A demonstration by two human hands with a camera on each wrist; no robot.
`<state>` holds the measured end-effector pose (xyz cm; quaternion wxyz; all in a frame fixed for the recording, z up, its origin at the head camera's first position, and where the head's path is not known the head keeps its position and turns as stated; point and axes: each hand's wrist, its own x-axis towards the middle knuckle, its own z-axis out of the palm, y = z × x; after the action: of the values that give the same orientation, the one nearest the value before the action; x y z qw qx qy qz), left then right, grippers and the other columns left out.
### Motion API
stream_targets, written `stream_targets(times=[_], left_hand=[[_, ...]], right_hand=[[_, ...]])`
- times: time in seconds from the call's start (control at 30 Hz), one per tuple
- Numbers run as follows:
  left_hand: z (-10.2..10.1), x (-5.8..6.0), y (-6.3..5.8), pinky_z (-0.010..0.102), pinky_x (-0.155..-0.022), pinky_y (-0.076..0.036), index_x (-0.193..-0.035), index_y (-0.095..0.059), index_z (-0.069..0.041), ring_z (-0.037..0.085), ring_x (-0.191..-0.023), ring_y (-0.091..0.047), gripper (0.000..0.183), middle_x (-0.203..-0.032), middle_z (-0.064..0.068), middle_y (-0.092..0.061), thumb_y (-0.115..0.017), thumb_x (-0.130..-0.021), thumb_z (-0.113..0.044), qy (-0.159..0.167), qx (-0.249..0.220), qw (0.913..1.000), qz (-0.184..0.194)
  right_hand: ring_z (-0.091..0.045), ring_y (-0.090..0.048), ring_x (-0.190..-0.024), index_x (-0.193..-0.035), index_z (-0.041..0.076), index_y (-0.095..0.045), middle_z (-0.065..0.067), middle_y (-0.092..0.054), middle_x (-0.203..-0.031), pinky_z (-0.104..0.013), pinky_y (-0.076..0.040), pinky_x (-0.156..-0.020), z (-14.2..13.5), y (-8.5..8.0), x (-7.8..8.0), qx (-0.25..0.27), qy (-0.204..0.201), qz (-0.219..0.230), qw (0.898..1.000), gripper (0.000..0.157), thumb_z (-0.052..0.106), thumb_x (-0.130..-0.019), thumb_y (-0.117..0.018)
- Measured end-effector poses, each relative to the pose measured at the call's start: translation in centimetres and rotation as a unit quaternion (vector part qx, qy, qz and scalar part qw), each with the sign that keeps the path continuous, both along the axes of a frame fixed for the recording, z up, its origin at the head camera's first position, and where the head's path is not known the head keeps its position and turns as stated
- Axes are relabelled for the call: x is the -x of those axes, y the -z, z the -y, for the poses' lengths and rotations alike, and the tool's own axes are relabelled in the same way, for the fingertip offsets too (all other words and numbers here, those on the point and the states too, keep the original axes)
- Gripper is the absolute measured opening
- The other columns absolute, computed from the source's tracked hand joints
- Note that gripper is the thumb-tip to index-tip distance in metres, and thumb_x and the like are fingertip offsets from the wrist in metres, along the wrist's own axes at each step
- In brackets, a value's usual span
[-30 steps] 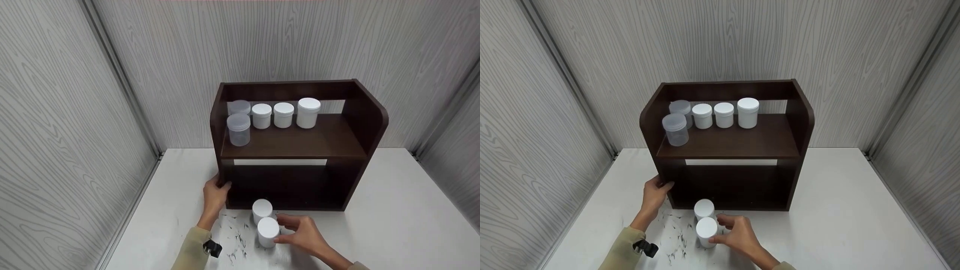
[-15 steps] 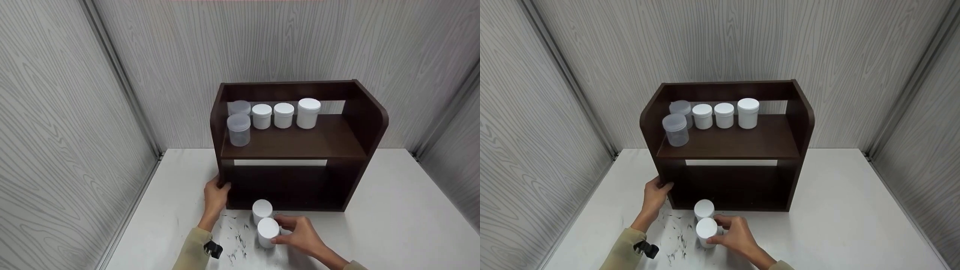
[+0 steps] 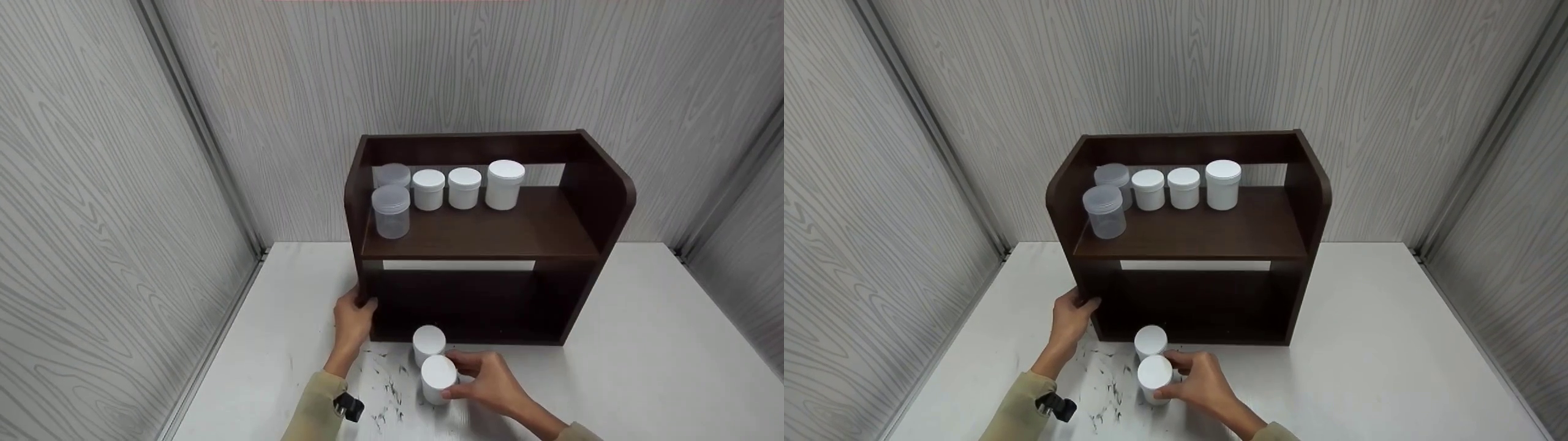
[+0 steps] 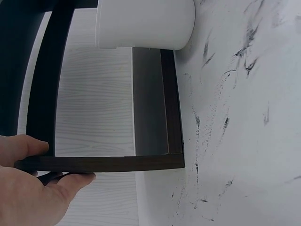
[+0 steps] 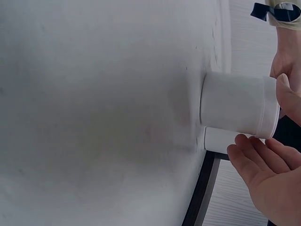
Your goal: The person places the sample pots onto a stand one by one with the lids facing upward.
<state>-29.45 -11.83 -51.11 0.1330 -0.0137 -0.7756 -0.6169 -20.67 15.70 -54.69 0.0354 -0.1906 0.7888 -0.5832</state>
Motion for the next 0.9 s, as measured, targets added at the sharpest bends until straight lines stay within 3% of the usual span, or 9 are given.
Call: stream_targets(times=[0.63, 0.9], left_hand=[[-0.04, 0.00, -0.18, 0.051, -0.112, -0.045, -0.147, -0.051, 0.013, 0.041, -0.134, -0.056, 0.053, -0.141, 0.029, -0.060, -0.065, -0.098, -0.004, -0.009, 0.005, 0.9999, 0.003], [0.13, -0.07, -0.15, 0.051, -0.109, -0.047, -0.148, -0.048, 0.014, 0.040, -0.132, -0.057, 0.054, -0.139, 0.029, -0.062, -0.063, -0.100, -0.005, 0.005, -0.013, 0.9998, 0.012]], right_hand=[[-0.042, -0.068, -0.117, -0.135, -0.014, -0.063, -0.028, -0.066, -0.133, -0.035, -0.056, -0.097, -0.67, 0.43, -0.17, 0.018, -0.017, 0.018, 1.000, 0.071, 0.006, -0.075, -0.095], [-0.043, -0.065, -0.121, -0.140, -0.013, -0.059, -0.031, -0.060, -0.141, -0.035, -0.055, -0.100, -0.59, 0.67, -0.04, 0.022, -0.043, 0.017, 0.999, 0.074, 0.006, -0.077, -0.094]])
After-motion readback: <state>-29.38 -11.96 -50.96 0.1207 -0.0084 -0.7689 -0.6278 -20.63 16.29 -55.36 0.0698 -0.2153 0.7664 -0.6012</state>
